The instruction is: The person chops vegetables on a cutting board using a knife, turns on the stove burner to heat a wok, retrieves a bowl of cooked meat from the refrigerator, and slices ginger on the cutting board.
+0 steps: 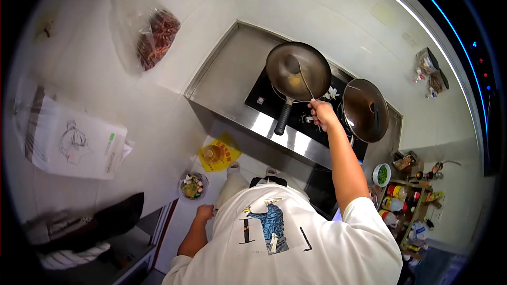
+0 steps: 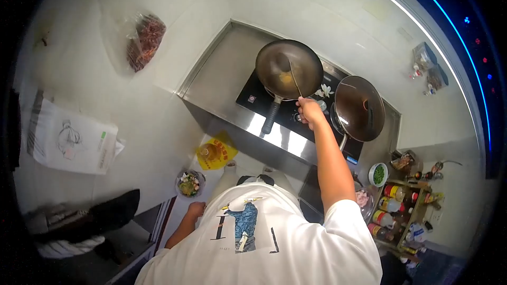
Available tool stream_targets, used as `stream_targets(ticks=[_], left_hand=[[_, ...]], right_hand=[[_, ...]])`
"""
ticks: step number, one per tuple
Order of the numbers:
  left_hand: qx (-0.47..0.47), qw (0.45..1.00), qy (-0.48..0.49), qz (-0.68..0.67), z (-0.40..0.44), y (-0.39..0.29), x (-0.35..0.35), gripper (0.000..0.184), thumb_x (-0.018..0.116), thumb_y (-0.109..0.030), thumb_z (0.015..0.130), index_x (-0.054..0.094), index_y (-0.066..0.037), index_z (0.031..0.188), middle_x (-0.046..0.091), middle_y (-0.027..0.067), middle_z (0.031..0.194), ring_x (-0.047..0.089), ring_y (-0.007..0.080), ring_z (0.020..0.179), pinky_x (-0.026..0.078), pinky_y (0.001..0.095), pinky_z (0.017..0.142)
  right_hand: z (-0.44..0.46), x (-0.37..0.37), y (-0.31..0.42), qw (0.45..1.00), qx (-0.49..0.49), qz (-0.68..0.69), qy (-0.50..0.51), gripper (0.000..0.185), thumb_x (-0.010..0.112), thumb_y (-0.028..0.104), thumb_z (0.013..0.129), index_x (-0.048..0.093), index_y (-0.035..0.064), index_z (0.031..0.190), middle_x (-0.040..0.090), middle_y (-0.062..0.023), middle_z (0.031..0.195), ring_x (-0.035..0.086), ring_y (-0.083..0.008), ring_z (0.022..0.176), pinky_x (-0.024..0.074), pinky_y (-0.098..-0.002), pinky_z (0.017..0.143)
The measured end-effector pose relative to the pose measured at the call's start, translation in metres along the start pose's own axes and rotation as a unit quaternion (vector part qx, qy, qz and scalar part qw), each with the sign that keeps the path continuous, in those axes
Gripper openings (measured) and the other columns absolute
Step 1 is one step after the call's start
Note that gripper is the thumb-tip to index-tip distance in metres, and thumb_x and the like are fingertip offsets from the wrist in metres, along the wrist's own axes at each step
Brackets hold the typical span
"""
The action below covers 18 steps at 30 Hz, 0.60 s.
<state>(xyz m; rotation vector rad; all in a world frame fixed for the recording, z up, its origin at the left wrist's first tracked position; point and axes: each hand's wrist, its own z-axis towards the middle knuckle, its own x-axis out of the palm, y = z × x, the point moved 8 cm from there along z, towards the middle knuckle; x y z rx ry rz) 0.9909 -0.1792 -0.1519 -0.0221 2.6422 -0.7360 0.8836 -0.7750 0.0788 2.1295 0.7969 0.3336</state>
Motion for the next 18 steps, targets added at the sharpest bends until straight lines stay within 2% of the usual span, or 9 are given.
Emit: stream_targets(ticks=[1,3,6,9,11,12,14,16,18], left_hand=[[0.028,0.996,0.022,0.087,0.005,0.001,-0.013,0.021,0.055,-0.022,0.085,0.062,-0.002,0.083,0.058,0.0079,0.065,0.054,0.0163,0.052,0.045,0.0302,0.048],[-0.116,0.960,-0.043,-0.251,0.021,0.040,-0.038,0.016,0.057,-0.017,0.085,0.061,-0.002,0.087,0.058,0.0075,0.066,0.055,0.0159,0.052,0.045,0.0290,0.046],[-0.044,0.936,-0.103,-0.334,0.038,0.035,-0.104,0.015,0.056,-0.015,0.087,0.060,-0.002,0.089,0.059,0.0072,0.068,0.055,0.0155,0.052,0.045,0.0288,0.047],[-0.074,0.920,-0.168,-0.347,0.026,0.013,-0.160,0.016,0.055,-0.016,0.089,0.060,-0.001,0.089,0.059,0.0069,0.068,0.055,0.0151,0.053,0.046,0.0284,0.047],[-0.085,0.925,-0.155,-0.336,0.029,0.018,-0.179,0.017,0.055,-0.018,0.089,0.060,-0.001,0.089,0.059,0.0068,0.069,0.055,0.0148,0.053,0.046,0.0282,0.047],[-0.092,0.928,-0.148,-0.330,0.032,0.020,-0.188,0.018,0.055,-0.019,0.089,0.060,-0.001,0.090,0.059,0.0066,0.069,0.055,0.0145,0.053,0.045,0.0281,0.047],[-0.089,0.926,-0.156,-0.331,0.035,0.025,-0.196,0.017,0.055,-0.018,0.089,0.060,-0.002,0.089,0.060,0.0062,0.069,0.055,0.0147,0.053,0.045,0.0281,0.047],[-0.093,0.929,-0.160,-0.322,0.041,0.041,-0.197,0.016,0.056,-0.017,0.089,0.060,-0.002,0.088,0.060,0.0059,0.068,0.056,0.0149,0.054,0.045,0.0282,0.047],[-0.111,0.930,-0.057,-0.345,0.047,0.062,-0.176,0.014,0.058,-0.017,0.088,0.062,-0.003,0.089,0.060,0.0057,0.068,0.056,0.0158,0.054,0.045,0.0296,0.048]], right_hand=[[0.001,0.008,0.000,0.999,0.017,0.030,-0.011,0.026,0.044,0.031,0.097,0.050,0.0087,0.084,0.038,0.0033,0.056,0.034,-0.0099,0.044,0.0282,-0.0244,0.040],[0.015,0.011,-0.009,0.998,0.040,0.039,-0.012,0.026,0.044,0.031,0.097,0.050,0.0087,0.085,0.039,0.0031,0.057,0.035,-0.0100,0.045,0.0290,-0.0249,0.040],[0.034,0.017,-0.029,0.996,0.079,0.023,-0.017,0.022,0.046,0.028,0.096,0.051,0.0088,0.086,0.045,0.0016,0.060,0.040,-0.0105,0.048,0.0321,-0.0261,0.042],[0.027,0.018,-0.029,0.990,0.052,-0.069,-0.116,0.017,0.054,0.028,0.092,0.052,0.0108,0.089,0.050,-0.0003,0.066,0.044,-0.0105,0.050,0.0333,-0.0259,0.042],[0.013,-0.007,-0.012,0.928,-0.100,-0.269,-0.238,0.027,0.059,0.026,0.085,0.060,0.0072,0.104,0.064,-0.0123,0.085,0.062,-0.0259,0.072,0.0479,-0.0379,0.061],[-0.008,-0.005,0.011,0.838,-0.215,-0.404,-0.298,0.031,0.061,0.025,0.082,0.062,0.0061,0.107,0.067,-0.0165,0.094,0.066,-0.0311,0.085,0.0511,-0.0413,0.073],[-0.065,0.005,0.048,0.851,-0.126,-0.432,-0.271,0.035,0.062,0.024,0.078,0.065,0.0050,0.108,0.064,-0.0204,0.106,0.061,-0.0343,0.103,0.0456,-0.0395,0.091],[-0.068,0.003,0.061,0.830,-0.137,-0.452,-0.298,0.031,0.058,0.029,0.082,0.066,0.0064,0.101,0.065,-0.0209,0.101,0.061,-0.0348,0.101,0.0478,-0.0416,0.085],[-0.035,0.008,0.056,0.817,-0.186,-0.428,-0.340,0.030,0.059,0.033,0.085,0.065,0.0069,0.098,0.066,-0.0202,0.096,0.062,-0.0354,0.095,0.0486,-0.0402,0.081]])
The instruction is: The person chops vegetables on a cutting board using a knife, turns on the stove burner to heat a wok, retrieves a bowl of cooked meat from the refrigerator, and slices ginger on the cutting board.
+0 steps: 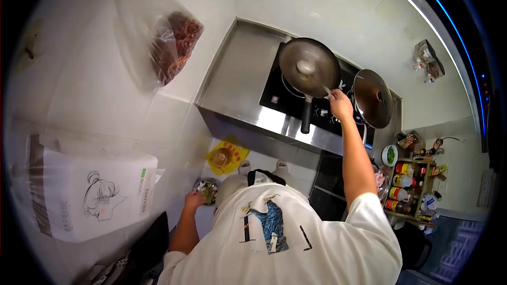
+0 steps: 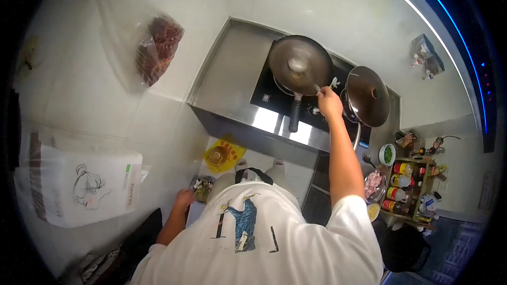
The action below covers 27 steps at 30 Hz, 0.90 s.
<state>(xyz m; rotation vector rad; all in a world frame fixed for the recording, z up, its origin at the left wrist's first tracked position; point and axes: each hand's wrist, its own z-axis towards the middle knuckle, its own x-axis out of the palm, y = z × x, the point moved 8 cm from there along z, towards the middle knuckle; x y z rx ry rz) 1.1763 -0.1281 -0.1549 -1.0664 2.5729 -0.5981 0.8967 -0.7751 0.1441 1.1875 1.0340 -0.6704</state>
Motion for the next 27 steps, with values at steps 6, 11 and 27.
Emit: stream_targets(ticks=[6,11,27], left_hand=[[0.029,0.998,-0.022,0.053,-0.009,-0.014,0.001,0.013,0.060,-0.016,0.085,0.063,-0.004,0.078,0.057,0.0038,0.063,0.056,0.0162,0.053,0.045,0.0319,0.048],[0.024,0.998,0.031,0.043,-0.004,-0.023,0.020,0.018,0.062,-0.016,0.083,0.056,-0.006,0.069,0.053,0.0035,0.058,0.052,0.0165,0.046,0.042,0.0301,0.043],[0.024,0.986,0.036,0.163,-0.018,-0.030,0.024,0.015,0.057,-0.017,0.087,0.060,-0.004,0.080,0.057,0.0054,0.064,0.054,0.0169,0.052,0.045,0.0311,0.046]], right_hand=[[-0.003,0.019,-0.004,0.983,0.006,0.184,0.003,0.023,0.060,0.025,0.084,0.062,0.0028,0.082,0.058,-0.0048,0.065,0.056,-0.0152,0.059,0.0464,-0.0319,0.057],[-0.005,0.054,-0.017,0.906,0.199,0.353,0.125,0.020,0.053,0.021,0.091,0.054,0.0081,0.076,0.040,0.0009,0.049,0.035,-0.0125,0.034,0.0269,-0.0299,0.033],[-0.051,0.059,-0.023,0.994,0.033,-0.064,-0.083,0.047,0.060,0.014,0.079,0.050,0.0098,0.124,0.060,-0.0243,0.097,0.062,-0.0404,0.088,0.0503,-0.0495,0.077]])
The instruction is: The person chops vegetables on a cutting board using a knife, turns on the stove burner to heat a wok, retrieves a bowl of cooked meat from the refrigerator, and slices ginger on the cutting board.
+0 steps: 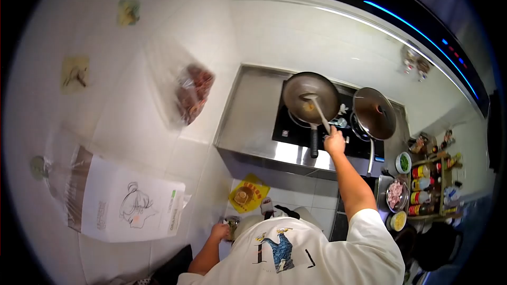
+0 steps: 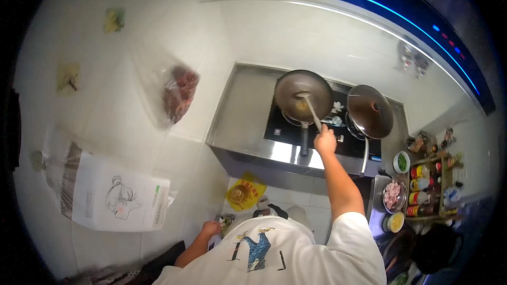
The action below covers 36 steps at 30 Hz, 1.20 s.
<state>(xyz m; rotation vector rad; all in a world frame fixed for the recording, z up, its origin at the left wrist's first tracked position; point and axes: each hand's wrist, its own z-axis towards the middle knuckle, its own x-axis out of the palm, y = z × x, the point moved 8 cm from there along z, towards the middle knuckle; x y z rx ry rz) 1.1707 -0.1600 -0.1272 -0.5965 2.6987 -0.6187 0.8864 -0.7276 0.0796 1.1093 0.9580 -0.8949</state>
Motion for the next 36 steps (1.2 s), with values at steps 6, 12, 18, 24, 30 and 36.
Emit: stream_targets(ticks=[6,12,18,24,30,36], left_hand=[[0.046,0.998,-0.013,0.050,0.003,-0.028,0.010,0.021,0.057,-0.020,0.088,0.061,-0.001,0.082,0.061,0.0092,0.068,0.054,0.0173,0.049,0.045,0.0309,0.046],[0.068,0.979,0.039,0.188,0.018,-0.036,0.049,0.023,0.052,-0.016,0.085,0.063,0.000,0.073,0.063,0.0110,0.066,0.059,0.0192,0.053,0.045,0.0323,0.046],[0.095,0.946,0.099,0.292,0.011,-0.050,0.127,0.022,0.052,-0.017,0.085,0.064,-0.001,0.077,0.064,0.0101,0.070,0.061,0.0195,0.057,0.046,0.0316,0.050],[0.128,0.894,0.138,0.407,-0.042,-0.077,0.228,0.018,0.053,-0.016,0.086,0.062,-0.002,0.083,0.064,0.0091,0.076,0.061,0.0171,0.062,0.046,0.0287,0.054],[0.162,0.859,0.198,0.444,-0.079,-0.075,0.318,0.023,0.054,-0.022,0.091,0.063,-0.002,0.084,0.063,0.0064,0.074,0.060,0.0150,0.061,0.047,0.0265,0.056],[0.179,0.836,0.242,0.458,-0.088,-0.068,0.359,0.026,0.057,-0.025,0.091,0.062,-0.001,0.083,0.062,0.0058,0.073,0.059,0.0150,0.058,0.047,0.0269,0.054]], right_hand=[[-0.027,-0.025,-0.034,0.987,0.047,0.148,-0.031,0.055,0.063,0.016,0.079,0.044,-0.0006,0.128,0.060,-0.0244,0.104,0.058,-0.0393,0.099,0.0473,-0.0474,0.084],[-0.163,-0.049,-0.094,0.968,0.049,0.246,0.008,0.023,0.059,0.018,0.081,0.061,0.0054,0.101,0.062,-0.0144,0.093,0.060,-0.0329,0.090,0.0487,-0.0407,0.078],[-0.375,0.005,-0.236,0.935,0.176,0.191,0.243,0.018,0.056,0.022,0.080,0.065,0.0073,0.084,0.066,-0.0163,0.087,0.062,-0.0341,0.084,0.0496,-0.0418,0.074],[-0.573,0.012,-0.340,0.935,0.152,0.106,0.303,0.020,0.060,0.023,0.075,0.069,0.0055,0.074,0.069,-0.0149,0.085,0.066,-0.0289,0.076,0.0520,-0.0390,0.068],[-0.760,0.024,-0.423,0.700,0.600,0.329,0.208,0.021,0.053,0.013,0.077,0.064,0.0015,0.063,0.062,-0.0121,0.059,0.058,-0.0205,0.044,0.0462,-0.0345,0.042],[-0.797,-0.007,-0.411,0.567,0.694,0.431,0.109,0.015,0.059,0.016,0.081,0.058,0.0034,0.073,0.059,-0.0080,0.064,0.057,-0.0178,0.051,0.0462,-0.0323,0.045]])
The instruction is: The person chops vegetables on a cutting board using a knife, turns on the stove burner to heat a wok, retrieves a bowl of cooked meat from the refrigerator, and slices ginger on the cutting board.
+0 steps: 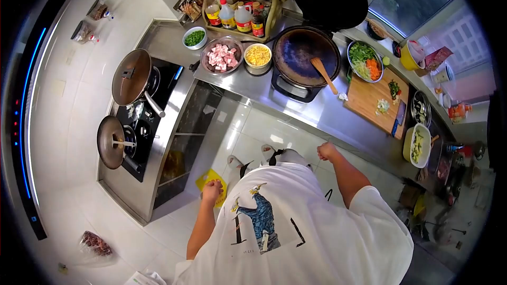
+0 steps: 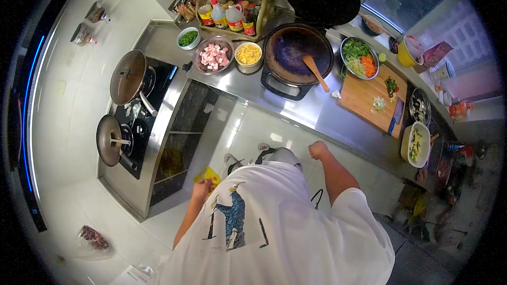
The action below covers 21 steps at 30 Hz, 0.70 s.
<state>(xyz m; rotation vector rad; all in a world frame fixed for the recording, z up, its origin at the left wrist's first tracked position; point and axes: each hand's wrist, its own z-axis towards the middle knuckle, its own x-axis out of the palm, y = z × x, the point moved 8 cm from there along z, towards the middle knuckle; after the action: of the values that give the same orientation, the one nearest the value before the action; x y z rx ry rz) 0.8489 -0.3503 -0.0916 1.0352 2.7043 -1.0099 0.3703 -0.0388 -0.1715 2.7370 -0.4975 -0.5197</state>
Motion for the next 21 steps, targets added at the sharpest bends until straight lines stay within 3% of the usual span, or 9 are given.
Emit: stream_targets(ticks=[7,13,19,21], left_hand=[[-0.016,1.000,0.021,0.002,0.020,0.015,-0.012,0.023,0.058,-0.023,0.091,0.061,-0.002,0.082,0.061,0.0057,0.072,0.057,0.0142,0.057,0.046,0.0270,0.053],[-0.014,0.998,0.023,-0.061,0.024,0.031,-0.032,0.023,0.059,-0.023,0.091,0.061,-0.002,0.081,0.060,0.0057,0.069,0.058,0.0146,0.056,0.046,0.0270,0.052],[-0.040,0.999,0.011,-0.010,0.029,0.048,-0.061,0.022,0.058,-0.023,0.089,0.062,-0.002,0.085,0.061,0.0064,0.070,0.059,0.0143,0.058,0.048,0.0277,0.053],[-0.012,0.998,0.035,0.059,0.023,0.041,-0.065,0.022,0.060,-0.023,0.088,0.063,-0.001,0.087,0.061,0.0069,0.070,0.059,0.0151,0.058,0.048,0.0280,0.053]], right_hand=[[-0.014,0.027,0.030,0.996,-0.030,0.079,0.004,0.015,0.059,0.018,0.082,0.057,0.0056,0.075,0.058,-0.0057,0.066,0.055,-0.0158,0.050,0.0452,-0.0305,0.045],[-0.029,0.044,0.053,0.999,-0.028,0.042,-0.012,0.014,0.060,0.020,0.083,0.057,0.0066,0.079,0.059,-0.0052,0.067,0.056,-0.0148,0.052,0.0458,-0.0296,0.047],[-0.035,0.068,0.070,0.999,-0.050,0.001,0.000,0.014,0.059,0.020,0.084,0.058,0.0067,0.078,0.059,-0.0049,0.067,0.056,-0.0146,0.052,0.0453,-0.0296,0.047],[-0.039,0.068,0.071,0.994,-0.074,0.064,-0.043,0.020,0.059,0.021,0.082,0.060,0.0016,0.080,0.061,-0.0074,0.067,0.057,-0.0167,0.053,0.0468,-0.0307,0.046]])
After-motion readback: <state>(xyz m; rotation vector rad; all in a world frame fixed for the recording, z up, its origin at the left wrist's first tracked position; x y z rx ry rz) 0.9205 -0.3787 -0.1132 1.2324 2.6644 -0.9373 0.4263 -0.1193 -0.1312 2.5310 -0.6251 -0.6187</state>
